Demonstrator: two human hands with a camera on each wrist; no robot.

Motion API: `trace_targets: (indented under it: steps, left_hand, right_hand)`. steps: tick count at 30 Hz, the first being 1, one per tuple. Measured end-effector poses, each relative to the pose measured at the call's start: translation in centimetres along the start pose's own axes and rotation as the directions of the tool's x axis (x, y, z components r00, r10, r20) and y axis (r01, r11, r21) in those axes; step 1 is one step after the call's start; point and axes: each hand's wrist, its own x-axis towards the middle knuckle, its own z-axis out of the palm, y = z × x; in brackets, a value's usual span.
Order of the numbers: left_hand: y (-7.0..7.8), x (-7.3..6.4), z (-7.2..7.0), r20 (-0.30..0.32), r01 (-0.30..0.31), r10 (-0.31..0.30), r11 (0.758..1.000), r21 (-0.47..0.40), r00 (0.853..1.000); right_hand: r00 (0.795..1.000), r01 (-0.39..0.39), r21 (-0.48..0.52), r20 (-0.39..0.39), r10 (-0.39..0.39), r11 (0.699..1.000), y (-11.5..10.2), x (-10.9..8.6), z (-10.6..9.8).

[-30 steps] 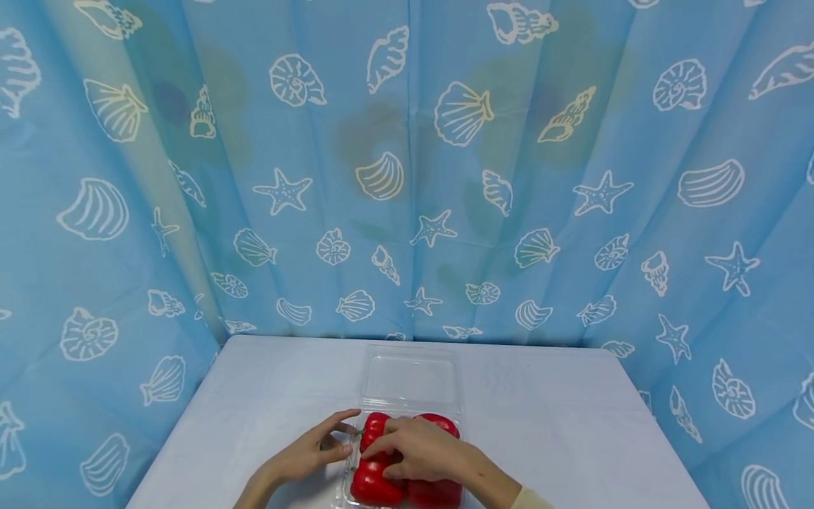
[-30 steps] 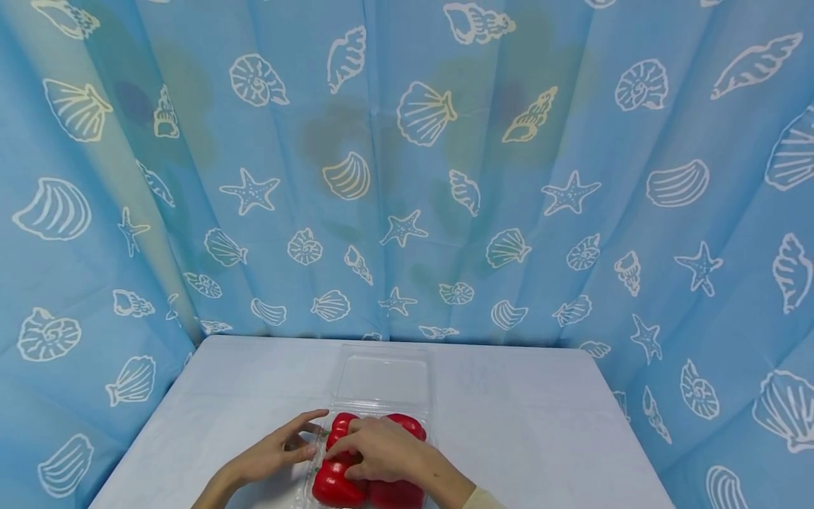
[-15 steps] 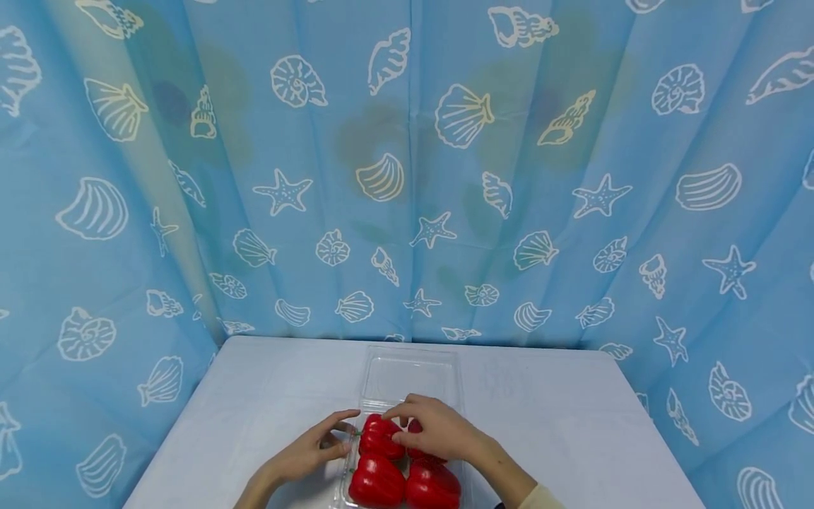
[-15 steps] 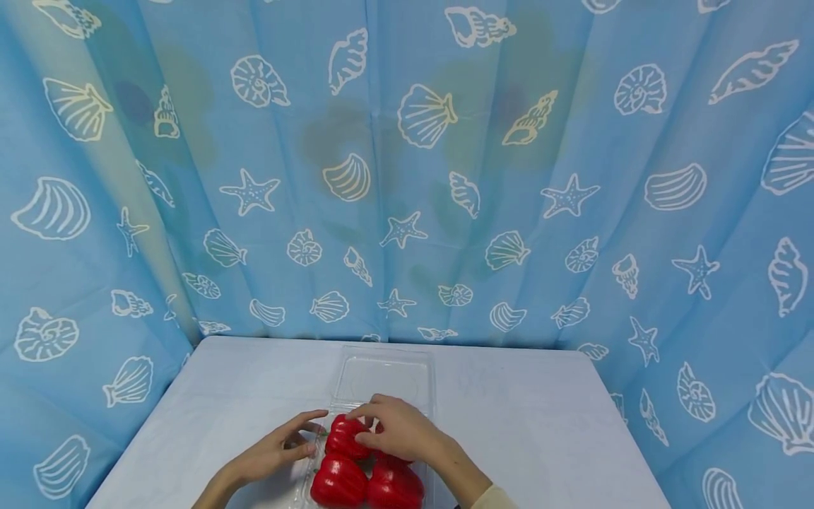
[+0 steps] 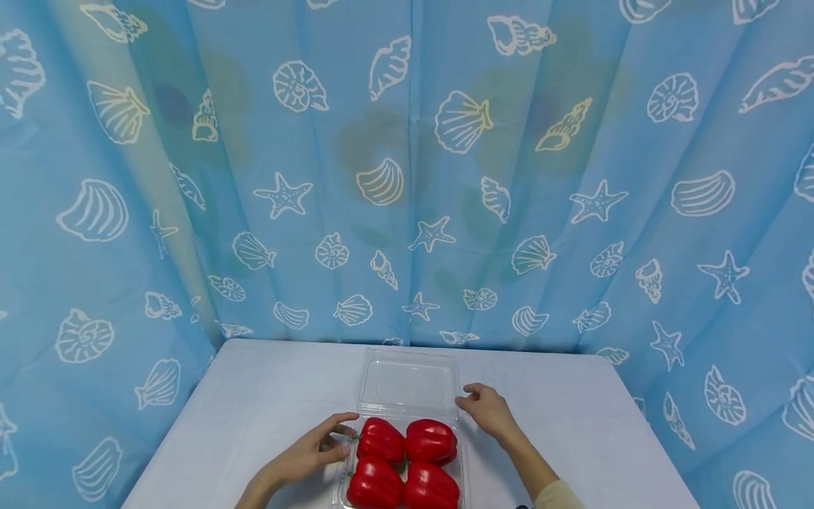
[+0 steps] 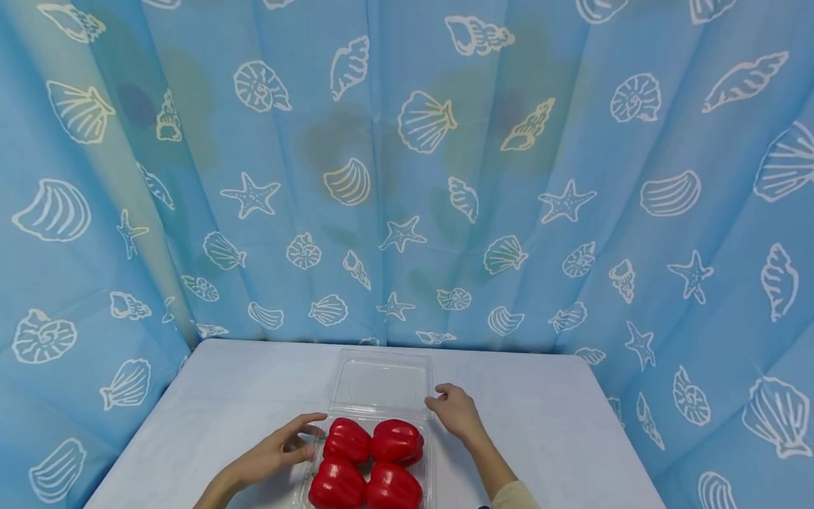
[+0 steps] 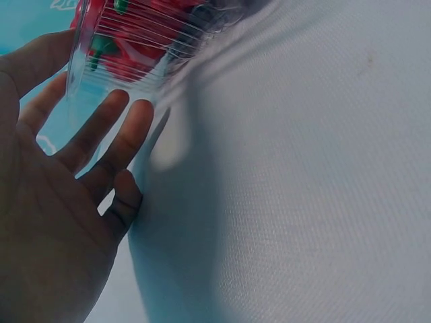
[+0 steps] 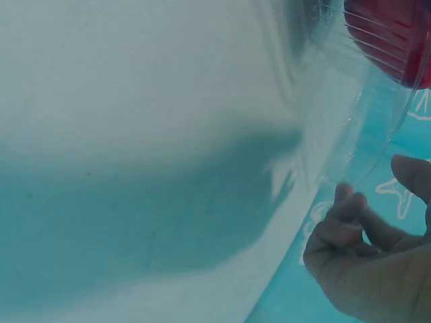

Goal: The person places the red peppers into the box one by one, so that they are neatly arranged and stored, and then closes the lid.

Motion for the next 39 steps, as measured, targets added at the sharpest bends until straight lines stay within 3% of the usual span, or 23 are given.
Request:
trace_targets:
  steps: [3,12,21,29,39]
  left_hand:
    - [-0.1,-0.1,0.1,0.000,-0.001,0.001,1.000,-0.002,1.000]
    - [-0.4,0.0,0.3,-0.007,0.007,-0.007,1.000,0.000,1.000]
    - [-0.3,0.0,0.2,-0.007,0.001,-0.001,1.000,0.004,1.000]
    - [-0.3,0.0,0.2,-0.003,0.011,-0.011,1.000,-0.003,1.000]
    - [-0.5,-0.1,0.3,0.001,0.010,-0.010,1.000,0.006,1.000]
  right_hand:
    - [0.998,-0.048,0.084,0.042,0.044,0.995,0.6,-0.2,0.1]
    - [0.993,-0.094,0.293,0.099,0.068,0.952,1.1,0.0,-0.6]
    - [0.988,-0.052,0.452,0.155,-0.021,0.890,2.0,0.4,-1.3]
    - [0.959,-0.067,0.532,0.269,-0.093,0.844,2.6,-0.3,-2.8]
    - [0.922,-0.070,0.442,0.371,-0.112,0.894,2.6,-1.5,-3.9]
